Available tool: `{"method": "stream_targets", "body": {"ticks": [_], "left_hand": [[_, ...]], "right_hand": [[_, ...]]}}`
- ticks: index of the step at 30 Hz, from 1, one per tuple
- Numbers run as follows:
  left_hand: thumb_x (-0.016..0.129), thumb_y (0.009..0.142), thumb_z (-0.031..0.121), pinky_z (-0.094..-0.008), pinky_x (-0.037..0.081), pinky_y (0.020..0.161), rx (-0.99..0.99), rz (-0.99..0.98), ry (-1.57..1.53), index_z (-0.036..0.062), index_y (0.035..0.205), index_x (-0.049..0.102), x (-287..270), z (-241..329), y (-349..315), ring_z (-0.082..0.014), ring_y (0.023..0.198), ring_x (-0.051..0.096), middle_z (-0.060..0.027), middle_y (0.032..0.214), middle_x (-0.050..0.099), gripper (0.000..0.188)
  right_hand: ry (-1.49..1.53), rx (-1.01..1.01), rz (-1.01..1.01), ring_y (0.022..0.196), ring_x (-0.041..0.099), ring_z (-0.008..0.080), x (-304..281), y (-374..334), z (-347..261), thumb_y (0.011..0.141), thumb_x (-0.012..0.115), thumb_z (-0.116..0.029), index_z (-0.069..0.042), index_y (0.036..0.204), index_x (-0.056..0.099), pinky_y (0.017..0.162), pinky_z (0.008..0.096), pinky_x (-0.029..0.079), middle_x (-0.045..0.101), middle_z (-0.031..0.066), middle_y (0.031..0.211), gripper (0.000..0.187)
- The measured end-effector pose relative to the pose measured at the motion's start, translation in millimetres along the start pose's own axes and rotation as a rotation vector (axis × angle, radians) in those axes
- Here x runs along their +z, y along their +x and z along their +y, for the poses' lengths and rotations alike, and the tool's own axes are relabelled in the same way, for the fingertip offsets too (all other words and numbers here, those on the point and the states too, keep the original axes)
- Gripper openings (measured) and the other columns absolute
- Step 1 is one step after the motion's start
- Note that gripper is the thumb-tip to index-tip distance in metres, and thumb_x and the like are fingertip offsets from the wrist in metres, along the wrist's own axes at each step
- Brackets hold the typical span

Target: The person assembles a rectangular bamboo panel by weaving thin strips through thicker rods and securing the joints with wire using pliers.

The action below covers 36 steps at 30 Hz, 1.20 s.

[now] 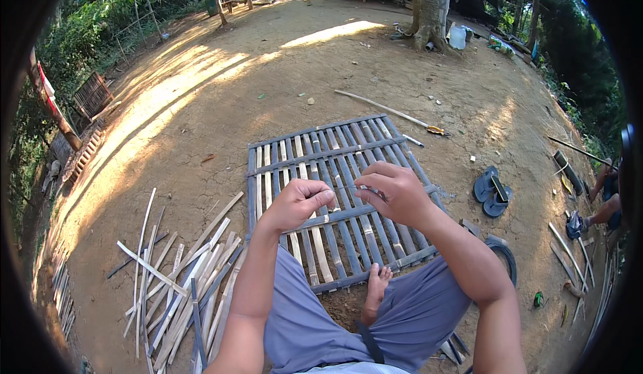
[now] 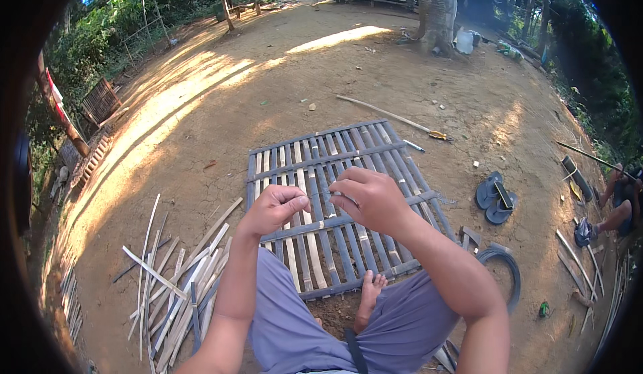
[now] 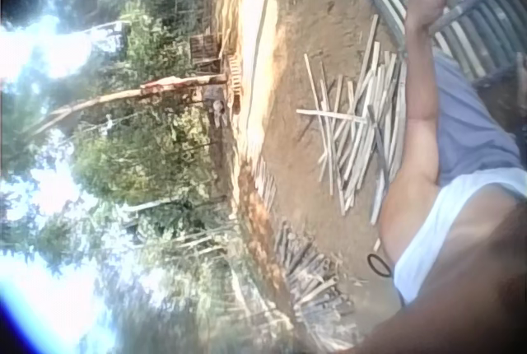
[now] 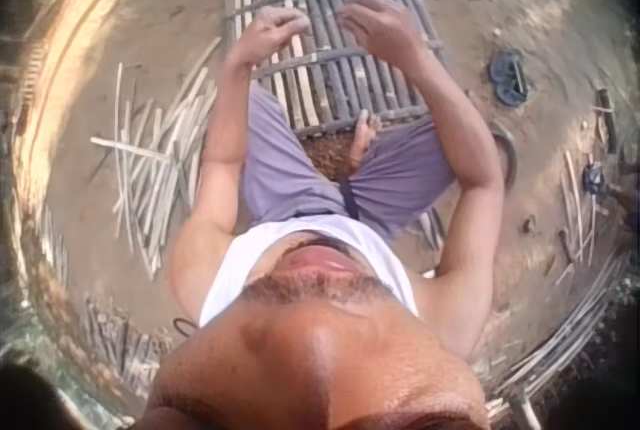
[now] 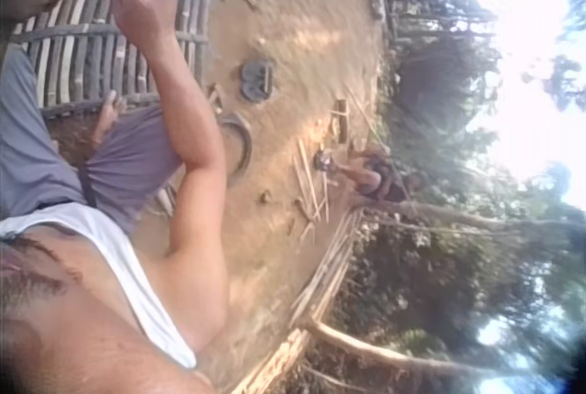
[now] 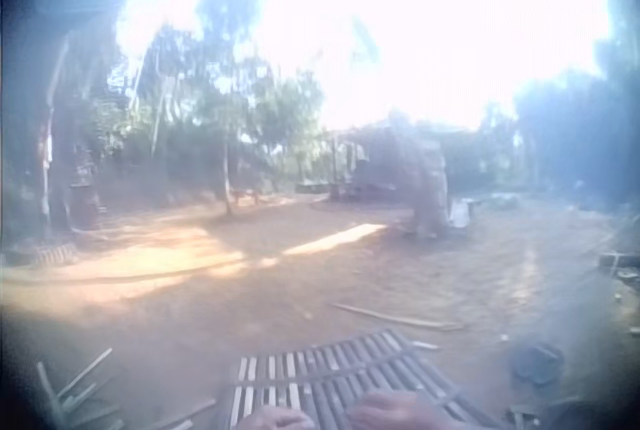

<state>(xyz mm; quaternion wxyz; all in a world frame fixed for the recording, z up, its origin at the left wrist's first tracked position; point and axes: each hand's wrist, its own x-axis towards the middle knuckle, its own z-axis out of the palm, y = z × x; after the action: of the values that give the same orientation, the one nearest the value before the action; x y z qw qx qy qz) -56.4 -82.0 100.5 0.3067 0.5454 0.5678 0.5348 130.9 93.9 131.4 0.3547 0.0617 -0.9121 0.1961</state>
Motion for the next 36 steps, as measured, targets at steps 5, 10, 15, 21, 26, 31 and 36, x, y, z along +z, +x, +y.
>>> {"method": "stream_targets", "body": {"ticks": [5,10,15,21,26,31,36], "left_hand": [[0.063,0.100,0.020,-0.0262,0.032,0.047,0.038,0.005,0.148,0.0031,0.087,0.073,1,25,0,-0.0042,0.051,0.040,0.0067,0.058,0.051,0.024],[0.068,0.095,0.016,-0.0314,0.040,0.051,0.172,-0.022,0.561,0.0030,0.090,0.073,4,56,-6,-0.0131,0.054,0.051,-0.0061,0.061,0.058,0.015],[0.070,0.092,0.013,-0.0333,0.045,0.054,0.331,-0.064,0.711,0.0032,0.090,0.073,5,67,-1,-0.0200,0.057,0.058,-0.0107,0.067,0.063,0.011],[0.068,0.094,0.014,-0.0334,0.046,0.056,0.230,-0.057,0.614,0.0036,0.091,0.073,2,80,-1,-0.0206,0.058,0.059,-0.0121,0.070,0.065,0.012],[0.065,0.096,0.017,-0.0340,0.051,0.063,0.094,-0.037,0.586,0.0020,0.096,0.073,-1,59,14,-0.0208,0.065,0.065,-0.0127,0.076,0.070,0.017],[0.058,0.100,0.017,-0.0394,0.052,0.069,-0.013,-0.148,0.690,-0.0024,0.098,0.069,13,57,31,-0.0267,0.072,0.068,-0.0167,0.081,0.071,0.023],[0.053,0.105,0.024,-0.0370,0.051,0.073,0.080,-0.141,0.462,-0.0017,0.097,0.066,4,57,29,-0.0232,0.078,0.066,-0.0139,0.086,0.069,0.030]], "right_hand": [[-0.190,-0.146,0.052,0.075,0.068,0.0210,-8,-1,-5,0.083,0.076,-0.010,-0.008,0.089,0.069,0.059,0.0337,0.054,0.065,0.0042,0.083,0.010],[0.519,0.461,-0.148,0.065,0.064,0.0137,-14,-6,-14,0.089,0.072,-0.010,-0.005,0.089,0.069,0.056,0.0276,0.049,0.066,0.0033,0.074,0.006],[1.298,1.028,-0.374,0.063,0.058,0.0063,-25,-2,-3,0.092,0.071,-0.013,-0.006,0.089,0.068,0.055,0.0212,0.044,0.065,-0.0013,0.075,0.008],[0.867,0.694,-0.327,0.076,0.065,0.0127,-32,6,-4,0.093,0.069,-0.011,-0.003,0.096,0.068,0.062,0.0272,0.051,0.068,0.0055,0.086,0.009],[-0.264,-0.203,0.125,0.087,0.062,0.0310,-33,20,-30,0.082,0.070,-0.008,0.004,0.126,0.061,0.074,0.0451,0.051,0.067,0.0122,0.102,0.046],[-0.266,-0.051,-0.102,0.080,0.059,0.0288,5,7,-33,0.085,0.064,-0.006,0.005,0.142,0.049,0.069,0.0407,0.050,0.064,0.0127,0.097,0.059],[-0.259,-0.019,0.042,0.068,0.062,0.0262,-8,17,-30,0.085,0.069,-0.012,-0.009,0.121,0.066,0.060,0.0409,0.049,0.058,0.0059,0.072,0.036]]}}
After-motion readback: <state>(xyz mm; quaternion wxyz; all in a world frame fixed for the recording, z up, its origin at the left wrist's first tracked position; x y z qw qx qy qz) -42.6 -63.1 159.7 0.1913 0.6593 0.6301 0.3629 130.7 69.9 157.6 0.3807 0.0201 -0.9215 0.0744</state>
